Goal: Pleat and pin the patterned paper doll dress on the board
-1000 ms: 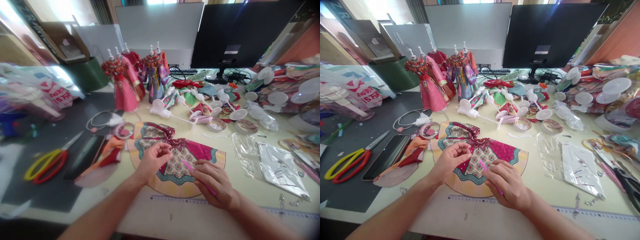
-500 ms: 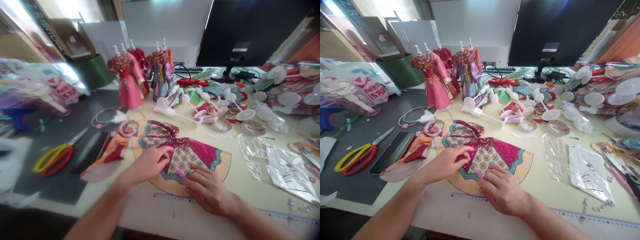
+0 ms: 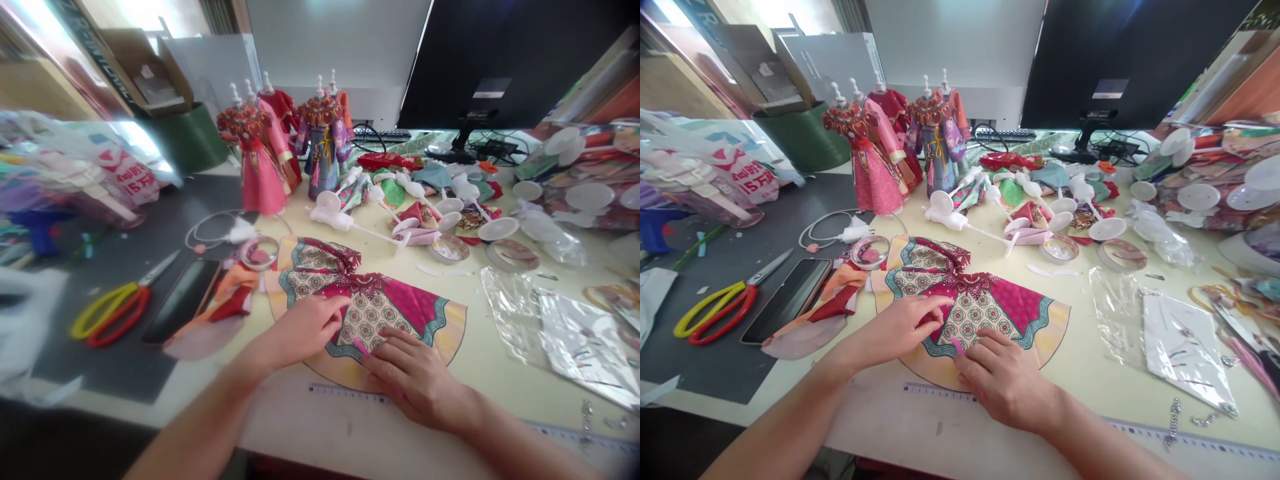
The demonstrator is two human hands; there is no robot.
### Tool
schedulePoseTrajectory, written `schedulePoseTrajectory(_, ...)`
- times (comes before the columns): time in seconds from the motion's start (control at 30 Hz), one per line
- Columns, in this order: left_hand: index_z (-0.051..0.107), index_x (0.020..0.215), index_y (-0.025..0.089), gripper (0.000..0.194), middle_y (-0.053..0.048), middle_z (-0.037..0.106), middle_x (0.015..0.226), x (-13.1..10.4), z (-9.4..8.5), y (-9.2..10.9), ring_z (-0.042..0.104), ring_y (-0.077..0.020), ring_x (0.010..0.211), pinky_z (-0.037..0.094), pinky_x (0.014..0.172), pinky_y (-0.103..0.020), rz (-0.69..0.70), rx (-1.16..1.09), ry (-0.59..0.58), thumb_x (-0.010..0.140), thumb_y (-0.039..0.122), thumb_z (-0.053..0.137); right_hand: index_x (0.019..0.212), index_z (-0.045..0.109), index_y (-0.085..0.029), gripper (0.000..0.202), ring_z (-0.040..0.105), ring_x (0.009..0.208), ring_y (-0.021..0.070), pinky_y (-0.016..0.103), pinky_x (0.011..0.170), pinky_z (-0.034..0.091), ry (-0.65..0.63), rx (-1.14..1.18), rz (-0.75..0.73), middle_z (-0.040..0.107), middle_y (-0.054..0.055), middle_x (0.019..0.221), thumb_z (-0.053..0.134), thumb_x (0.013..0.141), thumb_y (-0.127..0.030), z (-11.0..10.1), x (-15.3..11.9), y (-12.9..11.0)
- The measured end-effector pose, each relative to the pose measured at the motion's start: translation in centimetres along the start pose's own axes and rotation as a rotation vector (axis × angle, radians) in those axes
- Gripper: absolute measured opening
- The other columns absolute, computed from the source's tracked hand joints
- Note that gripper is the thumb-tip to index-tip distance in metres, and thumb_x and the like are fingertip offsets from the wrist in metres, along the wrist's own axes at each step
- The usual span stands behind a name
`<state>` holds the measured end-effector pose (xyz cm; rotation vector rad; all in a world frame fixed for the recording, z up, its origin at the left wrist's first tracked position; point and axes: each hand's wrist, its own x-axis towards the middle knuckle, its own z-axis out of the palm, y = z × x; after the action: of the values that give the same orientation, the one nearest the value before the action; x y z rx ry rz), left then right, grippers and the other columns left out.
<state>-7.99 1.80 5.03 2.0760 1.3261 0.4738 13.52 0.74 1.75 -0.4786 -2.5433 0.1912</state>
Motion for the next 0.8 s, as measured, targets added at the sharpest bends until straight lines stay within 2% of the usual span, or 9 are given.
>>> schedulePoseTrajectory(0.27, 0.058, 0.104, 0.023, 0.033, 0.000, 0.058, 0.069, 0.2, 0.6, -0.3, 0.050, -0.0158, 0.066, 0.036, 0.063, -0.027, 0.020, 0.041, 0.014, 0.079, 0.009, 0.042, 0.090, 0.058, -0.014, 0.021, 0.053, 0.064, 0.0143, 0.037, 0.077, 0.049, -0.004, 0.002, -0.001, 0.057, 0.003, 0.067, 0.039, 0.086, -0.009, 0.0, 0.1, 0.0)
schedulePoseTrajectory(0.43, 0.059, 0.102, 0.022, 0.031, -0.001, 0.058, 0.068, 0.5, 1.2, -0.2, 0.049, -0.0174, 0.070, 0.036, 0.068, -0.030, 0.032, 0.081, 0.047, 0.079, 0.010, 0.043, 0.090, 0.058, -0.014, 0.022, 0.052, 0.064, 0.0146, 0.037, 0.077, 0.049, -0.006, 0.012, 0.004, 0.057, 0.003, 0.067, 0.038, 0.086, -0.009, 0.0, 0.1, 0.0)
schedulePoseTrajectory(0.8, 0.057, 0.107, 0.023, 0.032, 0.000, 0.056, 0.067, 1.1, 2.7, -1.0, 0.047, -0.0185, 0.071, 0.032, 0.087, -0.040, 0.017, 0.080, 0.102, 0.078, 0.013, 0.048, 0.091, 0.057, -0.014, 0.019, 0.053, 0.065, 0.0148, 0.037, 0.078, 0.047, -0.025, 0.024, 0.010, 0.055, 0.003, 0.067, 0.038, 0.088, -0.011, 0.1, -0.2, 0.0)
